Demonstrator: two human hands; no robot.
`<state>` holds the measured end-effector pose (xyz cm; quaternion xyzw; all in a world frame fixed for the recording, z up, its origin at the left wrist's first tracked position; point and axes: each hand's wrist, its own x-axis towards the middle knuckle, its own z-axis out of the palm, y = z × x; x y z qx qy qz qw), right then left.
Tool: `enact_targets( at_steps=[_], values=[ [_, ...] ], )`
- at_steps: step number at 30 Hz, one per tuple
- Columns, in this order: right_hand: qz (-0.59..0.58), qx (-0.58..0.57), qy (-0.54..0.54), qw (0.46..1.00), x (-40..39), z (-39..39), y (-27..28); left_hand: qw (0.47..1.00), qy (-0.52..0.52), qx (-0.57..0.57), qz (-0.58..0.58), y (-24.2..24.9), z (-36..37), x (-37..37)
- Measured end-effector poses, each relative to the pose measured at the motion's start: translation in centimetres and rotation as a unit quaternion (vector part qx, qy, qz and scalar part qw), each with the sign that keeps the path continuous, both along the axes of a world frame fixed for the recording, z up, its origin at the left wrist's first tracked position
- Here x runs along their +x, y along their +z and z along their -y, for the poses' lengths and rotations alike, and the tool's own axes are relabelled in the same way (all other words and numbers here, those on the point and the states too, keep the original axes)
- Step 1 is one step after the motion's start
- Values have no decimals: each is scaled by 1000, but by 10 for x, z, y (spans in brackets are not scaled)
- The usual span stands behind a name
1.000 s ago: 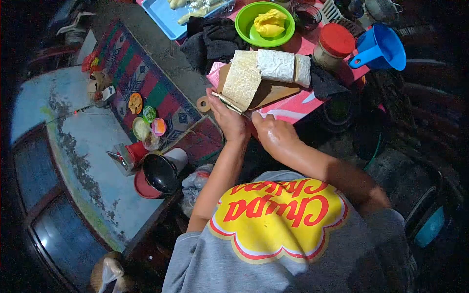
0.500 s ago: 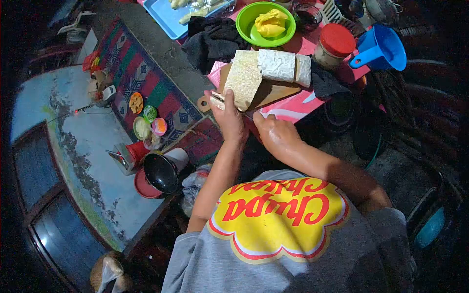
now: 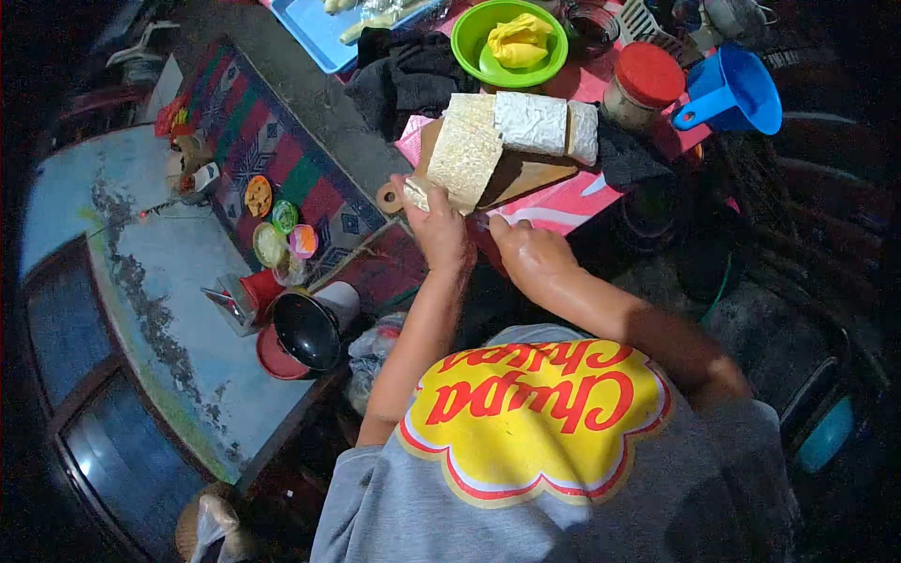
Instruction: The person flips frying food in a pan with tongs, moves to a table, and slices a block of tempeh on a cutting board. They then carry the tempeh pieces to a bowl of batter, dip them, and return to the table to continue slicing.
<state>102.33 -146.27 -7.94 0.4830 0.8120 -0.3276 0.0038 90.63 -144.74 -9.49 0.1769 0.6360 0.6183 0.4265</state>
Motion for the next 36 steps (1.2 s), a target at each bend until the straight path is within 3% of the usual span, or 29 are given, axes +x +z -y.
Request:
enact_targets(
  at_steps=[6,18,23,28,32,36],
  values=[
    [-6,-10,0,1000,-7,-8,-5,999,-25,-1,-40,-3,2,-2],
    [6,-34,-1,999,-8,-8,-17,1000,14,17,14,2,1,2],
    [2,14,-2,1000,-6,-5,-26,998,23,32,42,1,2,4],
    [15,-4,2,1000,-10,-9,-34,999,23,21,14,5,0,5],
    [-30,-66,8,997,19,8,-41,999,38,29,19,4,0,4],
    [-3,-32,-3,999,45,27,-40,999,32,12,-7,2,0,2]
  ],
)
